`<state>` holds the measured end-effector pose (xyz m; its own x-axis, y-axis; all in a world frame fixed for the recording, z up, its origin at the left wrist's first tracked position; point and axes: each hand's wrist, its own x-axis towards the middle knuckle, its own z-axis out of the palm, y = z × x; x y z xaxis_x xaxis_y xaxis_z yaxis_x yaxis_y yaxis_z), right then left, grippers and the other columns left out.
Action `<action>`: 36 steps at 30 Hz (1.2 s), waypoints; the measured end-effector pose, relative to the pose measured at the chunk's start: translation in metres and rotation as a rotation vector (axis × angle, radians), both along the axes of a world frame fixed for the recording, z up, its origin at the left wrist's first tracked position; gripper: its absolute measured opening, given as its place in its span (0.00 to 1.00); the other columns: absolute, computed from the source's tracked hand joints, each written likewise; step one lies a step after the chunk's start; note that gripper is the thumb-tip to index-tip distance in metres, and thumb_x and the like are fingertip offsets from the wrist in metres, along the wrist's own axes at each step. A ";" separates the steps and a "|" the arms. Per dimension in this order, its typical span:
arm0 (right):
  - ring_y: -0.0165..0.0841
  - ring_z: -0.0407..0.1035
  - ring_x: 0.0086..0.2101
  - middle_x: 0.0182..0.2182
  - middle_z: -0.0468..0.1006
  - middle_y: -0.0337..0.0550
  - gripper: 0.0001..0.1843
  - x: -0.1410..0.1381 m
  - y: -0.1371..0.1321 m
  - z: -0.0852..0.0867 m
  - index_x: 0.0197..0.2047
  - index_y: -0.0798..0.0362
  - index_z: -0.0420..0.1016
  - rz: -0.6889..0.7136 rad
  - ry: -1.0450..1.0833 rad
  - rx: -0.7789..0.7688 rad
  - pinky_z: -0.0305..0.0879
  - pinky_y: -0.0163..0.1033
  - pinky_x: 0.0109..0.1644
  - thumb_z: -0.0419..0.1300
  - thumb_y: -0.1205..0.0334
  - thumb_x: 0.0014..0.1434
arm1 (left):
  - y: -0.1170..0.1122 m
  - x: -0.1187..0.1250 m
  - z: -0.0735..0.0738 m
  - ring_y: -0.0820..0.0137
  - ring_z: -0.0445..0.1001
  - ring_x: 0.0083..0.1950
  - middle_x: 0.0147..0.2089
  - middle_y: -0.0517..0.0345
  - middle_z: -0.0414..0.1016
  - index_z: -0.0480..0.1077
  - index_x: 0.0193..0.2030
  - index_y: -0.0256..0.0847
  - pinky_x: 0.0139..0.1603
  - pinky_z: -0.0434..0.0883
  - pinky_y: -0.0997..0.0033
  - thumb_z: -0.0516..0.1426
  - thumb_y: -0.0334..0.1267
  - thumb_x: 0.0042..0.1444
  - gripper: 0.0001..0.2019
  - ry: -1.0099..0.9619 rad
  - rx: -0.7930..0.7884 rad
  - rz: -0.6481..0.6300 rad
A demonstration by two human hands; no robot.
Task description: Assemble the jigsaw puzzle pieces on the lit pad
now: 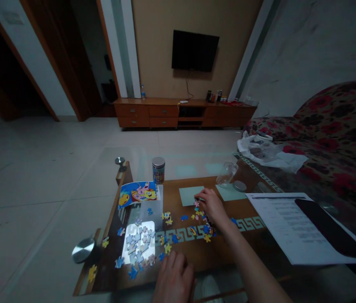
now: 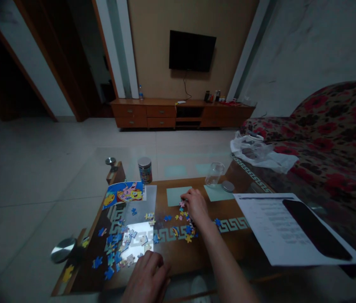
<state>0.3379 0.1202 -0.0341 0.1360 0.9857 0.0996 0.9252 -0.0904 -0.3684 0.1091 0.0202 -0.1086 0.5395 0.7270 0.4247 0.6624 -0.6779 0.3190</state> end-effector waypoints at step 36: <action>0.40 0.71 0.37 0.37 0.77 0.51 0.09 0.054 -0.035 0.008 0.38 0.55 0.78 -0.371 -0.121 -0.059 0.59 0.38 0.38 0.57 0.67 0.58 | 0.064 -0.019 0.067 0.54 0.57 0.69 0.67 0.44 0.61 0.66 0.61 0.38 0.63 0.61 0.43 0.51 0.27 0.57 0.23 0.324 -0.296 0.107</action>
